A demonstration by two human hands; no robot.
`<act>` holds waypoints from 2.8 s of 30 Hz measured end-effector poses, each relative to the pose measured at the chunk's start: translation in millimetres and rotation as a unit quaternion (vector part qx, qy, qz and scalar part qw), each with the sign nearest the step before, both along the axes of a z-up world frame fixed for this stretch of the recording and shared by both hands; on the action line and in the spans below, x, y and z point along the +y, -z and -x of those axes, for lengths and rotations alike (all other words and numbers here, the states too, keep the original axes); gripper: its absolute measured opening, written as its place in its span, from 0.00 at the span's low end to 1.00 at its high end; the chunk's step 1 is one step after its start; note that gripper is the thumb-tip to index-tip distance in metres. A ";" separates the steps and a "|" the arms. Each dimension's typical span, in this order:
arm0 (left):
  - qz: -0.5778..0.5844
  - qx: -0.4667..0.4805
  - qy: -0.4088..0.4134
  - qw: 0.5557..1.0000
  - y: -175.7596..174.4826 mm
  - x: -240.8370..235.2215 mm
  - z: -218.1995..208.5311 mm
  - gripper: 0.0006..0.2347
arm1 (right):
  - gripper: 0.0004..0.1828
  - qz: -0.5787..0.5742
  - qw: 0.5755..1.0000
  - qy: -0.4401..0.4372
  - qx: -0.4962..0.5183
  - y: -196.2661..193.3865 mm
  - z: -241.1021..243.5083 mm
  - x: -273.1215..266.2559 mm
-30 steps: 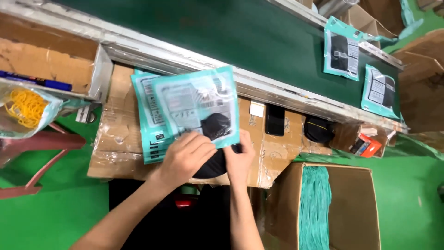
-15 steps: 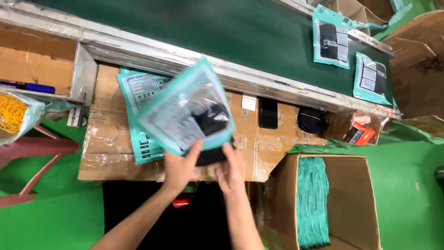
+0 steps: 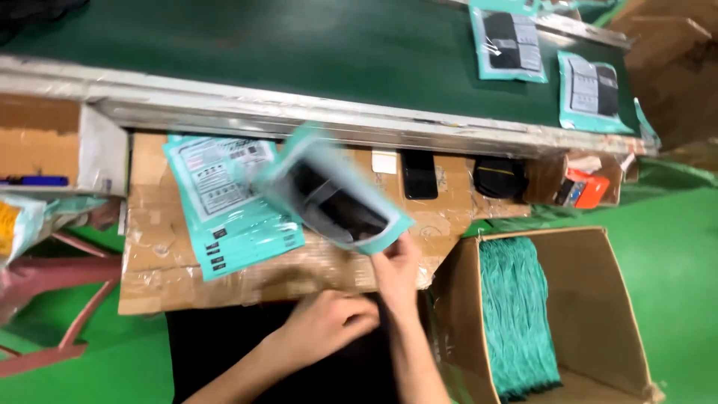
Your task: The person picks up black face masks from a stack, folds and arranges them, and inserts them into teal resealable plastic pouches. They press each pouch closed and place the finished pouches onto the adjacent conveyor belt, repeating the packing cycle.
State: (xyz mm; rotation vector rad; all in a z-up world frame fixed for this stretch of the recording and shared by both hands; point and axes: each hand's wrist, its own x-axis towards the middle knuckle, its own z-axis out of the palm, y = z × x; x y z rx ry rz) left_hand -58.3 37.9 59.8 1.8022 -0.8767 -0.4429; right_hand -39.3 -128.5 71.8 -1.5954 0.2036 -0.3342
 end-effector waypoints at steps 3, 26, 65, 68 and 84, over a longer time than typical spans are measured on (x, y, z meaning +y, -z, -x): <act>0.104 -0.309 -0.224 0.918 -89.7 24.8 -26.1 0.13 | 0.15 0.005 0.999 0.027 0.019 -18.9 10.1 -17.0; 0.121 -0.128 -0.400 0.900 -73.7 31.6 -34.5 0.05 | 0.04 -0.211 0.975 0.026 -0.056 3.5 13.3 -39.3; 0.179 0.024 -0.439 0.880 3.3 105.3 -72.6 0.16 | 0.16 -0.183 0.983 -0.001 0.002 -9.7 -60.9 -89.3; 0.069 -0.090 -0.511 0.852 54.1 147.3 -93.6 0.23 | 0.20 -0.248 0.968 -0.012 -0.032 -27.8 -86.8 -60.0; -0.017 -0.264 -0.463 0.846 -26.7 140.5 -142.9 0.24 | 0.36 -0.050 0.978 -0.139 0.145 95.8 -88.4 41.0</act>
